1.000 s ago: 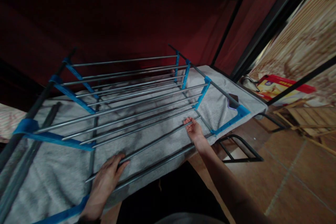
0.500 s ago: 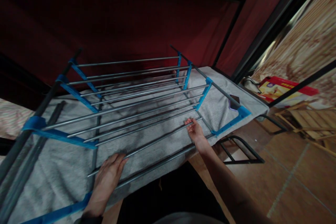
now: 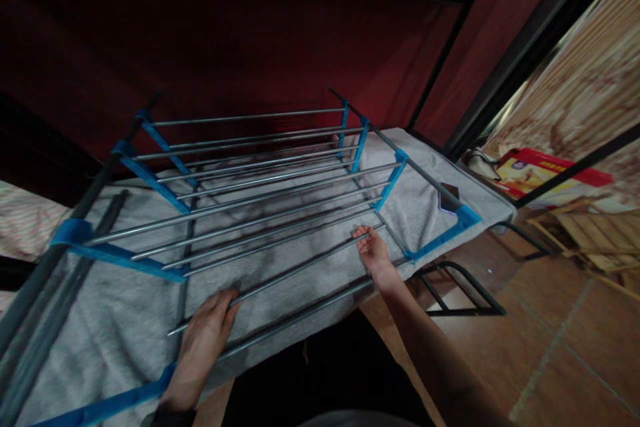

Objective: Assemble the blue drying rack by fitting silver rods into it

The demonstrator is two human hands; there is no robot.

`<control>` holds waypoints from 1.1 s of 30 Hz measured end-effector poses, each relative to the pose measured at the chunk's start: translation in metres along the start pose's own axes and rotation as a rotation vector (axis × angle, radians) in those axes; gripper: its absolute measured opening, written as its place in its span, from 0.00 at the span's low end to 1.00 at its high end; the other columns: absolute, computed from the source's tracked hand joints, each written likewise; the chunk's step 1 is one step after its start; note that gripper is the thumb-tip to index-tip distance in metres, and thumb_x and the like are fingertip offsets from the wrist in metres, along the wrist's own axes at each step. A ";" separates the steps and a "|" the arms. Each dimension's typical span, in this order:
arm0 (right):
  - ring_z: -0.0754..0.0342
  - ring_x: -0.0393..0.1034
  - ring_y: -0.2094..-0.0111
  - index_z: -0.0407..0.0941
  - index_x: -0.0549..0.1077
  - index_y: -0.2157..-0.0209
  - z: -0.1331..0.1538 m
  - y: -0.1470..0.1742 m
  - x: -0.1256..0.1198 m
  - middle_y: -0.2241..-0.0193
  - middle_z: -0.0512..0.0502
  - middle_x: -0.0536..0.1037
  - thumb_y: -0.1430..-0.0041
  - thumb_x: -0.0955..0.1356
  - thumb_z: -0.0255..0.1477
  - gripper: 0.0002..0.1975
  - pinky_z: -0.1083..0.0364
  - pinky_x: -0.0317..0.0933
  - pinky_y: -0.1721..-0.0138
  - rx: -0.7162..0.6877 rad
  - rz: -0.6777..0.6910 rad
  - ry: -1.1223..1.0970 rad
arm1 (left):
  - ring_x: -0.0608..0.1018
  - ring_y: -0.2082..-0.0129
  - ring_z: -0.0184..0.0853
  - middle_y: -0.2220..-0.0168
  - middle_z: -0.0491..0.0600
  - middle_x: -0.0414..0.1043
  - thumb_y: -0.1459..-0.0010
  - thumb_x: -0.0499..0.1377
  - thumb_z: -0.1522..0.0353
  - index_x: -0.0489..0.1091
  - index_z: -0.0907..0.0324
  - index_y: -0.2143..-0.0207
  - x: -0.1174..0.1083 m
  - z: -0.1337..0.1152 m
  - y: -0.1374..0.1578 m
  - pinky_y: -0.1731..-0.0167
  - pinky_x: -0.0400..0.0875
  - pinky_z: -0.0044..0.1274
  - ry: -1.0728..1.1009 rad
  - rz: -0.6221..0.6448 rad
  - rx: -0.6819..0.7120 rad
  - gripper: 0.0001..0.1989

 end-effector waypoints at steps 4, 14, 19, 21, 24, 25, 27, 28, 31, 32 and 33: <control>0.59 0.76 0.70 0.45 0.71 0.69 0.001 0.001 0.001 0.73 0.50 0.79 0.39 0.65 0.23 0.06 0.59 0.74 0.60 -0.004 0.000 0.003 | 0.79 0.61 0.42 0.60 0.52 0.77 0.33 0.47 0.55 0.73 0.57 0.58 0.000 -0.001 0.000 0.58 0.74 0.33 -0.051 0.024 0.019 0.20; 0.58 0.76 0.70 0.45 0.71 0.70 0.001 0.003 0.002 0.73 0.50 0.79 0.40 0.64 0.21 0.07 0.58 0.74 0.61 -0.009 -0.004 0.017 | 0.79 0.57 0.43 0.57 0.52 0.78 0.33 0.45 0.56 0.73 0.56 0.53 0.002 -0.005 0.000 0.54 0.72 0.35 -0.082 0.056 -0.006 0.21; 0.58 0.77 0.69 0.44 0.71 0.70 0.002 0.003 0.003 0.73 0.50 0.79 0.41 0.63 0.20 0.08 0.58 0.74 0.60 -0.012 -0.008 0.017 | 0.79 0.56 0.43 0.57 0.53 0.78 0.35 0.48 0.54 0.71 0.57 0.53 0.000 -0.003 0.000 0.54 0.73 0.34 -0.011 0.008 -0.008 0.21; 0.59 0.77 0.69 0.44 0.71 0.70 0.003 0.003 0.003 0.73 0.50 0.79 0.40 0.63 0.20 0.08 0.58 0.74 0.59 -0.013 -0.010 0.016 | 0.79 0.57 0.43 0.58 0.54 0.78 0.35 0.49 0.53 0.71 0.57 0.54 0.000 -0.001 0.001 0.55 0.74 0.34 0.002 -0.001 -0.005 0.21; 0.59 0.77 0.69 0.44 0.71 0.70 0.002 0.003 0.002 0.73 0.50 0.79 0.40 0.63 0.21 0.08 0.58 0.74 0.59 -0.013 -0.013 0.017 | 0.79 0.58 0.43 0.59 0.54 0.78 0.33 0.47 0.55 0.72 0.58 0.55 0.001 0.000 0.001 0.55 0.73 0.35 -0.014 0.026 -0.004 0.20; 0.59 0.77 0.69 0.44 0.71 0.69 0.002 0.003 0.002 0.73 0.50 0.79 0.40 0.63 0.21 0.08 0.58 0.73 0.59 -0.011 -0.013 0.018 | 0.79 0.59 0.43 0.59 0.54 0.78 0.33 0.46 0.56 0.72 0.58 0.56 0.002 0.000 0.001 0.55 0.73 0.35 -0.027 0.039 -0.005 0.20; 0.59 0.76 0.70 0.44 0.72 0.69 0.001 0.003 0.002 0.73 0.50 0.79 0.41 0.64 0.20 0.07 0.58 0.73 0.59 -0.003 -0.012 0.022 | 0.79 0.59 0.44 0.59 0.54 0.77 0.33 0.46 0.56 0.73 0.58 0.57 0.002 -0.001 0.001 0.55 0.72 0.36 -0.057 0.057 -0.013 0.21; 0.59 0.76 0.70 0.44 0.72 0.69 0.001 0.003 0.002 0.73 0.50 0.79 0.41 0.64 0.20 0.07 0.59 0.73 0.59 0.000 -0.012 0.024 | 0.79 0.59 0.44 0.59 0.53 0.77 0.33 0.46 0.56 0.73 0.57 0.57 0.003 -0.001 0.001 0.55 0.72 0.36 -0.069 0.068 -0.017 0.21; 0.59 0.77 0.69 0.44 0.72 0.69 0.000 0.003 0.002 0.72 0.50 0.79 0.41 0.65 0.20 0.06 0.59 0.73 0.58 0.008 -0.015 0.028 | 0.79 0.58 0.44 0.57 0.53 0.78 0.33 0.46 0.56 0.74 0.56 0.56 0.003 -0.002 0.001 0.55 0.71 0.36 -0.086 0.089 -0.030 0.21; 0.59 0.77 0.69 0.44 0.72 0.69 0.000 0.003 0.002 0.72 0.50 0.79 0.41 0.65 0.20 0.06 0.59 0.73 0.58 0.009 -0.017 0.029 | 0.79 0.57 0.44 0.57 0.53 0.78 0.33 0.45 0.56 0.74 0.56 0.55 0.004 -0.002 0.001 0.55 0.71 0.36 -0.086 0.094 -0.032 0.21; 0.59 0.76 0.69 0.44 0.72 0.69 0.000 0.003 0.002 0.72 0.50 0.79 0.41 0.65 0.20 0.06 0.59 0.73 0.58 0.010 -0.019 0.030 | 0.79 0.56 0.44 0.56 0.53 0.78 0.33 0.45 0.56 0.74 0.56 0.55 0.005 -0.002 0.001 0.54 0.71 0.37 -0.083 0.099 -0.033 0.21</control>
Point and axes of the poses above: each hand's wrist, its own y-axis away from the middle knuckle, its own x-axis out of the palm, z = x × y, the point moved 7 cm from there along -y, towards the middle knuckle
